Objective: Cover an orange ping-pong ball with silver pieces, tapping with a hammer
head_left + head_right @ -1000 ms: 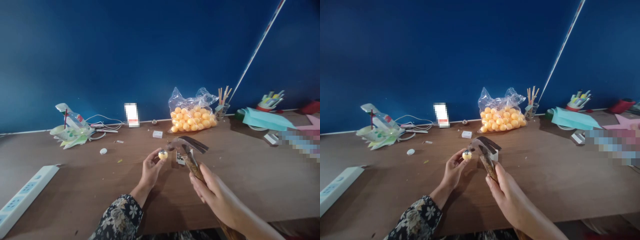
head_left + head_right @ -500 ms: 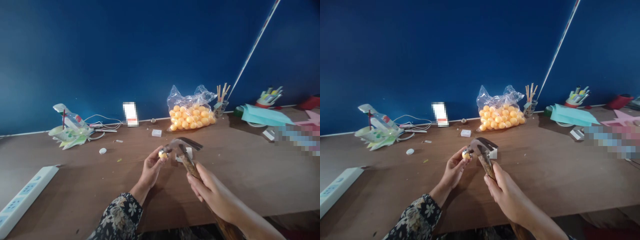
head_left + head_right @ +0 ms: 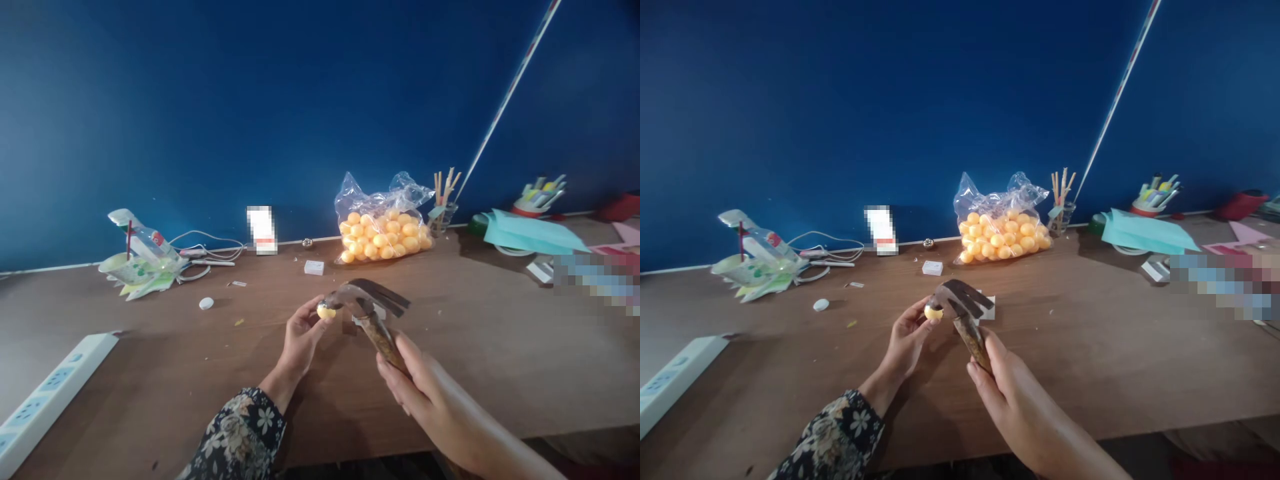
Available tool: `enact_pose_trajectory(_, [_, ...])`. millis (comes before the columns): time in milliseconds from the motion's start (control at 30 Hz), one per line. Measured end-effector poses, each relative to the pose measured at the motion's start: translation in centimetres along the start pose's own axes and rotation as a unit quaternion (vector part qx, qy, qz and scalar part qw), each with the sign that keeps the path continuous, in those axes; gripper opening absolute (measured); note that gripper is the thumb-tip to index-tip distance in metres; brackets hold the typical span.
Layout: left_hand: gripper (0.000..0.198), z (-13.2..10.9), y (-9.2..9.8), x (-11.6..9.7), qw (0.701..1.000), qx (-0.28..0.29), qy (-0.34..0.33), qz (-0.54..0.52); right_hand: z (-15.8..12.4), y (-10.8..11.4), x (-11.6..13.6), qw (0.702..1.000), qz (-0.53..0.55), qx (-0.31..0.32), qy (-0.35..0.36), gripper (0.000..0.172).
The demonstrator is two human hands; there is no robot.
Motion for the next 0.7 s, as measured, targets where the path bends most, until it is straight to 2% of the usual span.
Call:
enact_pose_trajectory(100, [0.044,-0.1,-0.1,0.0,1.000,0.021,0.008,0.004,0.2,-0.5,-0.2,0.999,-0.027,0.031,-0.007,0.022])
enact_pose_trajectory(300, [0.043,-0.1,-0.1,0.1,0.999,-0.019,0.029,-0.042,0.2,-0.1,-0.3,0.999,0.033,0.021,-0.014,0.027])
enact_pose_trajectory(467, [0.046,-0.4,-0.6,-0.3,0.992,0.008,0.081,-0.095,0.4,-0.4,-0.7,0.997,0.069,0.035,-0.031,0.024])
enact_pose_trajectory(700, [0.037,-0.2,-0.6,-0.5,0.987,-0.006,0.088,-0.135,0.2,-0.8,-1.0,0.988,0.128,0.063,-0.063,0.024])
Point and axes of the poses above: each hand's wrist, its own z-axis towards the middle knuckle, its own y-axis out of the back of the hand, x = y × z, the point moved 4 cm from there along z, towards the middle knuckle, and after that the axes turned 10 degrees about -y, right-handed, at the moved point
